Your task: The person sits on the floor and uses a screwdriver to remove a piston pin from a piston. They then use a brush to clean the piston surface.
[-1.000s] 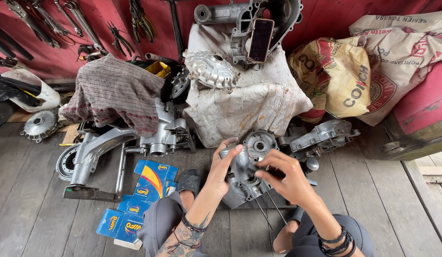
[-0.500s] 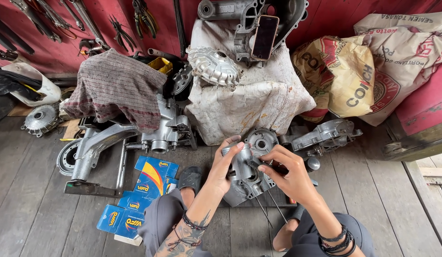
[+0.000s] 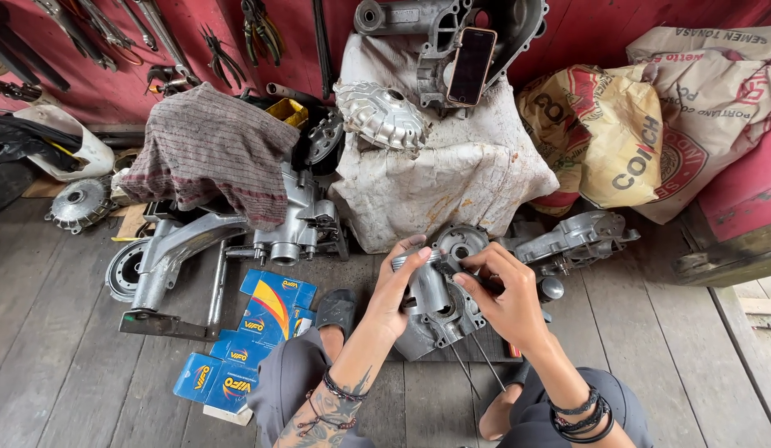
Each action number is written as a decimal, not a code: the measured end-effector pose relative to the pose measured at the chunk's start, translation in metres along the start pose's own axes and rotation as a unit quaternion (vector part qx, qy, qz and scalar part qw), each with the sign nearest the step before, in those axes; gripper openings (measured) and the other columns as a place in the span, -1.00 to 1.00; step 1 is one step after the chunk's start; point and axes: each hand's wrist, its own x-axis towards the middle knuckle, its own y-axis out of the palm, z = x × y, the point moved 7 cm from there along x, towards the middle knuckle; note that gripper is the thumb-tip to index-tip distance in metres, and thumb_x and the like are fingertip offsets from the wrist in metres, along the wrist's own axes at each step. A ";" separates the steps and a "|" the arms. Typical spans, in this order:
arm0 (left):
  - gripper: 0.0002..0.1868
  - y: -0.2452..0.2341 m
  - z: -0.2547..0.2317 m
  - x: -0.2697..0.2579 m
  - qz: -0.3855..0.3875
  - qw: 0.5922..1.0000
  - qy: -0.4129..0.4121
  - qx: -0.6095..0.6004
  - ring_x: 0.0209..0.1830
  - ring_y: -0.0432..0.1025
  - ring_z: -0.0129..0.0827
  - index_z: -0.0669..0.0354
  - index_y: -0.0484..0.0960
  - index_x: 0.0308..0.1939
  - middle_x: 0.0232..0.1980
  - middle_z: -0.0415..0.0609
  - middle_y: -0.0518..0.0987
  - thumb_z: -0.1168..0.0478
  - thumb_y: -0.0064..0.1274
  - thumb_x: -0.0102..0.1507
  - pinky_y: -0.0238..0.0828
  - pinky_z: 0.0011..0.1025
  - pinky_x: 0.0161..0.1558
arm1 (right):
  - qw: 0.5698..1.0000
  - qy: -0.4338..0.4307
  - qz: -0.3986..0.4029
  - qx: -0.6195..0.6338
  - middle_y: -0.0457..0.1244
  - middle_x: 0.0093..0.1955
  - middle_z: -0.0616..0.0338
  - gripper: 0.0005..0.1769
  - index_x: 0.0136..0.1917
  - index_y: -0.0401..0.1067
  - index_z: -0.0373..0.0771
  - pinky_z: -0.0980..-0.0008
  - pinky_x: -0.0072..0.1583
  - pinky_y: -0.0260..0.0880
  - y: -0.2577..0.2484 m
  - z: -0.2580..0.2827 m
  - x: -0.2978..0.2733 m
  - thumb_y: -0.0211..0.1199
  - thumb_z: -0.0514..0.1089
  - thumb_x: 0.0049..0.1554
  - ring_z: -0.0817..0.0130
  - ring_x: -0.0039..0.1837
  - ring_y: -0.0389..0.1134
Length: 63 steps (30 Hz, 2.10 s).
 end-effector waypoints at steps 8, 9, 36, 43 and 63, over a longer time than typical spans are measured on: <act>-0.53 -0.008 -0.004 0.003 -0.014 0.999 0.001 -0.037 -0.20 0.60 -0.25 0.07 0.55 0.07 -0.11 0.14 0.69 0.07 0.31 0.13 0.56 -0.27 -0.16 | 0.995 -0.028 0.076 0.056 0.25 -0.34 0.18 -0.91 -0.14 0.58 -0.24 0.50 -0.39 0.28 0.005 0.024 0.006 0.44 -0.23 0.07 0.44 -0.38 0.24; -0.53 -0.009 -0.005 0.004 -0.018 0.999 0.002 -0.040 -0.19 0.60 -0.25 0.06 0.53 0.07 -0.10 0.14 0.69 0.07 0.31 0.14 0.57 -0.26 -0.17 | 0.993 -0.039 0.093 0.057 0.25 -0.34 0.18 -0.92 -0.15 0.58 -0.24 0.47 -0.38 0.28 0.006 0.029 0.006 0.45 -0.24 0.05 0.41 -0.38 0.24; -0.48 -0.013 -0.009 0.002 -0.029 0.999 0.007 -0.043 -0.17 0.59 -0.20 0.10 0.54 0.09 -0.09 0.14 0.67 0.07 0.34 0.11 0.57 -0.23 -0.17 | 0.994 -0.015 0.091 0.060 0.32 -0.29 0.21 -0.96 -0.15 0.57 -0.23 0.53 -0.37 0.31 0.013 0.020 0.011 0.40 -0.24 0.10 0.48 -0.39 0.28; -0.52 -0.017 -0.004 0.004 -0.023 0.999 0.001 -0.025 -0.20 0.58 -0.25 0.10 0.59 0.08 -0.11 0.13 0.67 0.06 0.33 0.13 0.59 -0.29 -0.19 | 0.997 -0.016 0.058 0.050 0.24 -0.31 0.20 -0.91 -0.10 0.56 -0.27 0.59 -0.37 0.34 0.012 0.004 0.011 0.39 -0.21 0.14 0.50 -0.40 0.24; -0.42 -0.011 0.008 -0.042 -0.063 0.960 -0.127 -0.241 -0.07 0.59 -0.14 0.33 0.56 0.07 -0.03 0.14 0.65 0.11 0.37 0.06 0.61 -0.14 -0.03 | 0.982 0.021 0.142 0.124 0.30 -0.43 0.12 -0.69 0.05 0.48 -0.28 0.43 -0.27 0.15 0.016 0.003 0.015 -0.12 -0.25 0.35 0.49 -0.39 0.08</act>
